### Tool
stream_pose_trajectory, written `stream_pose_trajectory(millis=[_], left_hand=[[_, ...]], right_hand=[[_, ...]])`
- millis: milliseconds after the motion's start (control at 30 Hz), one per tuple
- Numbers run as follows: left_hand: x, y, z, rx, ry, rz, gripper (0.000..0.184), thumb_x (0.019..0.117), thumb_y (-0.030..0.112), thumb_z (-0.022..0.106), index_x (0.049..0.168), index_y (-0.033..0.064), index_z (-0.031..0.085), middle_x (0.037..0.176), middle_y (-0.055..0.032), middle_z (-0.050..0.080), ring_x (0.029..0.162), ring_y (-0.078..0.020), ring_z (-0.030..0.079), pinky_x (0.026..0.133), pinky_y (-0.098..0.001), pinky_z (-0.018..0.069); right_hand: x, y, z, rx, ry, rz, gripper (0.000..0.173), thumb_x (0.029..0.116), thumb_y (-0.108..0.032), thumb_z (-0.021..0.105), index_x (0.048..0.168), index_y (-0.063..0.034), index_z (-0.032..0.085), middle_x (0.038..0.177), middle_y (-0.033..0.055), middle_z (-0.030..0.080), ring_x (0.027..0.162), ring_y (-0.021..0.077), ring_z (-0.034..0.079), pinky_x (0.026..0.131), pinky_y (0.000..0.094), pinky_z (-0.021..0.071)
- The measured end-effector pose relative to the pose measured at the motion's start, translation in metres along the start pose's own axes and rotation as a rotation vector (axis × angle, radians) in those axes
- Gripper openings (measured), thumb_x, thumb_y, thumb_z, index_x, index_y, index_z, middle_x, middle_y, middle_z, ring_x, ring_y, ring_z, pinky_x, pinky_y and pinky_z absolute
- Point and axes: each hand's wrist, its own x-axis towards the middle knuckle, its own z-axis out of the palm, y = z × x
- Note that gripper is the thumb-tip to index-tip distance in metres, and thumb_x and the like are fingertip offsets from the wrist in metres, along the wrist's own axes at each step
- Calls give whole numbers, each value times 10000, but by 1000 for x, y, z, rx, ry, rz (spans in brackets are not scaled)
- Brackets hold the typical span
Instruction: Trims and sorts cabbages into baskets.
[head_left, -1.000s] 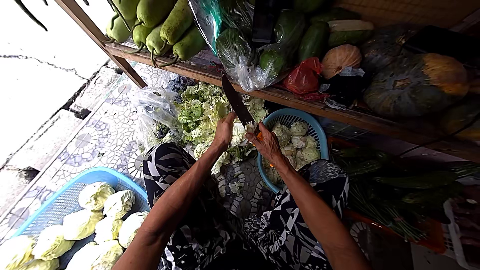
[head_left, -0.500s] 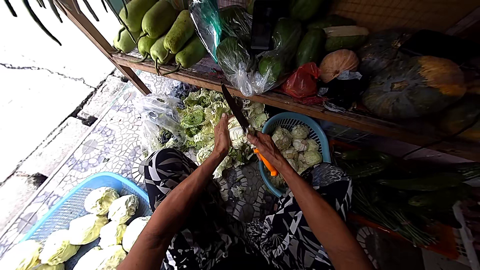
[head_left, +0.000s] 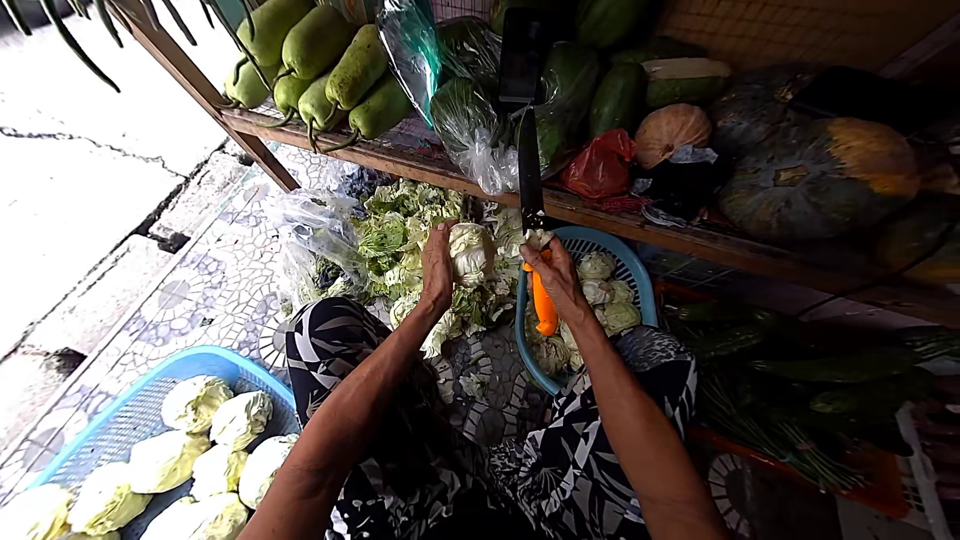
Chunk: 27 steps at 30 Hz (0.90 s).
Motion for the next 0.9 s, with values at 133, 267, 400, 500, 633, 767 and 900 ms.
stream_pose_trajectory(millis=[133, 267, 400, 500, 633, 767, 900], left_hand=[[0, 2, -1, -88, -124, -194, 671, 1059, 637, 239, 1402, 167, 573, 1294, -77, 646, 1116, -190, 633, 940, -441, 530], [-4, 14, 3, -175, -183, -321, 693, 1049, 658, 217, 1406, 164, 546, 1225, -63, 662, 1059, -156, 644, 908, -391, 546], [-4, 1, 0, 49, -182, -184, 762, 1039, 678, 122, 1428, 183, 550, 1317, -116, 630, 1141, -239, 625, 952, -492, 514], [-6, -4, -3, 160, -218, -74, 783, 1041, 663, 73, 1408, 201, 589, 1303, -137, 646, 1127, -265, 633, 934, -516, 506], [-10, -1, -4, 194, -211, -54, 828, 1024, 685, 46, 1376, 191, 610, 1251, -151, 656, 1049, -270, 635, 873, -510, 509], [-13, 2, -4, 230, -177, -48, 827, 1034, 668, 42, 1397, 165, 590, 1297, -150, 641, 1108, -293, 624, 898, -542, 495], [-15, 3, -4, 307, -122, -45, 873, 1015, 704, 34, 1359, 131, 596, 1269, -194, 636, 1140, -376, 610, 873, -647, 471]], right_hand=[[-2, -7, -9, -206, 63, -32, 558, 962, -401, 699, 1380, -99, 486, 957, 122, 619, 636, 182, 574, 551, 340, 525], [-4, -9, -12, -675, 59, -118, 816, 785, -532, 833, 1296, 26, 529, 924, 275, 656, 855, 447, 657, 696, 623, 508], [-2, -9, -4, -731, 14, -154, 845, 749, -547, 854, 1254, 53, 541, 851, 246, 651, 806, 422, 661, 684, 596, 512], [-1, -9, 0, -781, 2, -191, 860, 714, -573, 860, 1224, 52, 563, 827, 230, 665, 783, 410, 676, 666, 584, 513], [-2, -1, 3, -869, 46, -306, 822, 761, -654, 775, 1136, 54, 594, 746, 203, 645, 689, 385, 669, 587, 545, 507], [-2, 6, 6, -906, 69, -366, 788, 814, -717, 668, 1034, 39, 620, 672, 172, 617, 620, 366, 653, 536, 517, 490], [-1, 12, 11, -757, -59, -230, 672, 894, -627, 658, 997, 36, 618, 656, 162, 579, 623, 343, 618, 572, 518, 471]])
